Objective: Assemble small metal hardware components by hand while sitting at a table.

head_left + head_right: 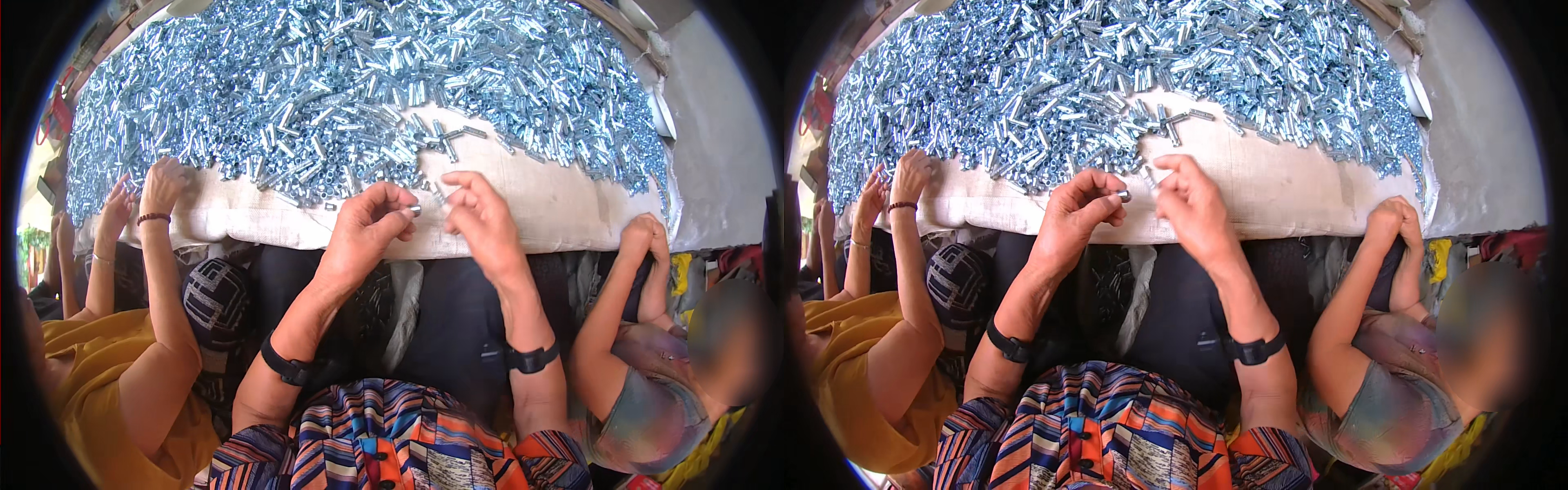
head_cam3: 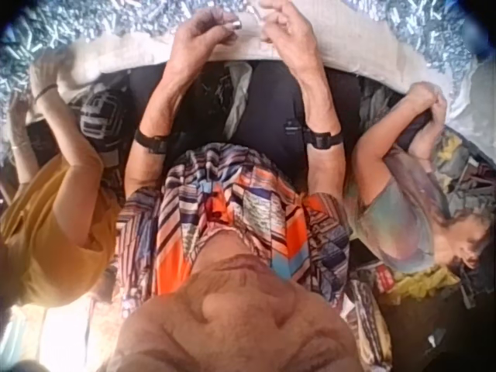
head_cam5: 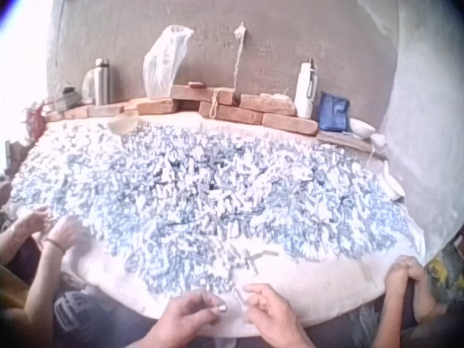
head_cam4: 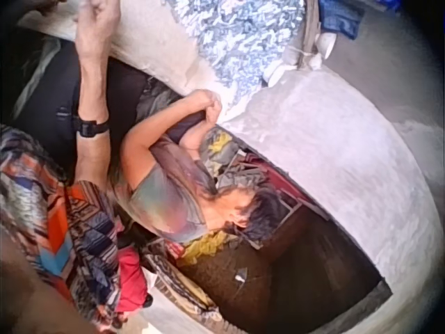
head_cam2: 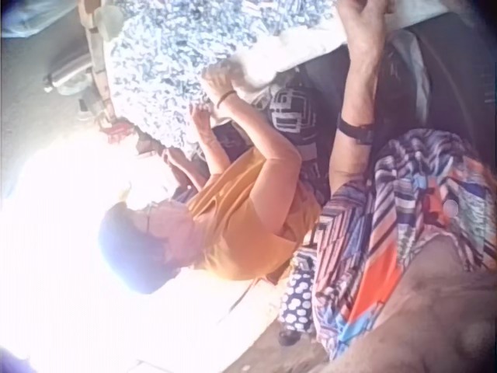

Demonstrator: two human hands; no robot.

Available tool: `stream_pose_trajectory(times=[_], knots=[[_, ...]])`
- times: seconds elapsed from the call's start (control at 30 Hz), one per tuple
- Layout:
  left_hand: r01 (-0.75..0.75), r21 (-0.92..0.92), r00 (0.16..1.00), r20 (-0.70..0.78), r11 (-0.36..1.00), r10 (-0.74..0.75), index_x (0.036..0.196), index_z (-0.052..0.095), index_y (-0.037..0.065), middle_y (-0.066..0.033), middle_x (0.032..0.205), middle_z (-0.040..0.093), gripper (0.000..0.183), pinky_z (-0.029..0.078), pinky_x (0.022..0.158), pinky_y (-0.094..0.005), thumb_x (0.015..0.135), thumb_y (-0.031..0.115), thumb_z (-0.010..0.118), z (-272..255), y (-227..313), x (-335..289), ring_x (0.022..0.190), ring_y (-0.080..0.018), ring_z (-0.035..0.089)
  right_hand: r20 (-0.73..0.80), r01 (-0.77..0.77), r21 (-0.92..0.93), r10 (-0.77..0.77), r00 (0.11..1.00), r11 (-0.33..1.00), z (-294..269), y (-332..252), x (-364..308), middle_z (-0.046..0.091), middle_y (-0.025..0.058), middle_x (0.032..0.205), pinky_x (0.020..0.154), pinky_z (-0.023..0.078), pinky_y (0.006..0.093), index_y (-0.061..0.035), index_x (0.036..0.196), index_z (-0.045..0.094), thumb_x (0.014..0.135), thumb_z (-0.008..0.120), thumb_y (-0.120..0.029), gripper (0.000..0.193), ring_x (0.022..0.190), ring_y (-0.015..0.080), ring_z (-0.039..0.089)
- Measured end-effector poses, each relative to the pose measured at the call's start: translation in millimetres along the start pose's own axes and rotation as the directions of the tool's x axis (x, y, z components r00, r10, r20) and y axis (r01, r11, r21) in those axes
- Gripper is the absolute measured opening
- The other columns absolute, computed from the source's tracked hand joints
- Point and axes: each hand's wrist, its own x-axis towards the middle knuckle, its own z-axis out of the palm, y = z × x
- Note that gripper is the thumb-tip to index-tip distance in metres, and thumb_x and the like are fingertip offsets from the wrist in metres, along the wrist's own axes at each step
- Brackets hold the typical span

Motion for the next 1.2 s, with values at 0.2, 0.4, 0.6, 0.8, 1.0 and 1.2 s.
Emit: stream_pose_trajectory(times=[0.2,0.4,0.6,0.8,1.0,1.2], knots=[[0.027,-0.083,0.998,0.067,0.996,-0.022,0.101,0.063,0.0,-0.0019,0.083,0.062,0.012,0.049,0.069,-0.0239,0.092,0.007,0.059,8.2,3.7,-8.4,0.073,-0.0086,0.058,0.114,-0.103,0.247,0.077,0.99,0.964,15.1,-3.6,-22.3,0.058,0.0024,0.081,0.065,0.046,0.0212,0.0003,0.118,0.052,0.092,0.053,-0.002,0.026,0.07,0.007,0.054],[0.041,-0.176,0.997,0.068,0.984,-0.029,0.101,0.064,0.001,-0.0022,0.083,0.063,0.013,0.05,0.069,-0.0233,0.092,0.009,0.061,5.0,2.7,-12.9,0.074,-0.008,0.059,-0.103,0.03,0.391,0.011,0.995,0.92,13.3,7.7,-30.8,0.058,0.0011,0.077,0.063,0.045,0.0202,-0.003,0.093,0.061,0.093,0.061,-0.011,0.008,0.067,0.0067,0.053],[0.048,-0.193,0.996,0.087,0.98,-0.032,0.103,0.063,-0.001,-0.0026,0.085,0.063,0.015,0.048,0.069,-0.0223,0.092,0.008,0.061,6.1,0.8,-14.6,0.073,-0.008,0.057,-0.069,0.029,0.534,0.009,0.998,0.845,21.1,10.7,-33.7,0.059,0.0022,0.079,0.065,0.047,0.0218,-0.0027,0.097,0.06,0.093,0.061,-0.011,0.009,0.068,0.0079,0.055],[-0.041,-0.063,0.996,0.075,0.997,0.046,0.101,0.063,0.0,-0.0023,0.084,0.063,0.013,0.05,0.07,-0.0226,0.092,0.009,0.061,8.8,0.9,-16.0,0.075,-0.0079,0.059,-0.047,0.022,0.594,0.008,0.999,0.804,21.7,15.8,-34.9,0.06,0.0046,0.083,0.067,0.049,0.0232,-0.0032,0.097,0.058,0.093,0.061,-0.009,0.008,0.07,0.0097,0.057],[0.003,-0.02,0.998,0.055,1.0,-0.002,0.101,0.063,-0.002,-0.0034,0.083,0.063,0.014,0.048,0.069,-0.0217,0.092,0.009,0.06,10.2,1.5,-14.5,0.074,-0.0072,0.057,-0.097,0.119,0.464,-0.084,0.992,0.878,21.2,20.6,-35.0,0.061,0.0056,0.086,0.069,0.049,0.0246,-0.0024,0.097,0.057,0.092,0.06,-0.007,0.007,0.072,0.0106,0.058],[0.072,-0.309,0.995,0.091,0.948,-0.046,0.101,0.062,0.0,-0.0046,0.083,0.065,0.012,0.052,0.071,-0.0241,0.093,0.009,0.06,10.1,-5.4,-13.3,0.073,-0.0097,0.061,-0.034,0.138,0.586,-0.146,0.989,0.799,24.3,22.4,-34.0,0.062,0.0067,0.087,0.073,0.05,0.0257,-0.0012,0.1,0.055,0.093,0.06,-0.006,0.01,0.075,0.0113,0.059]])
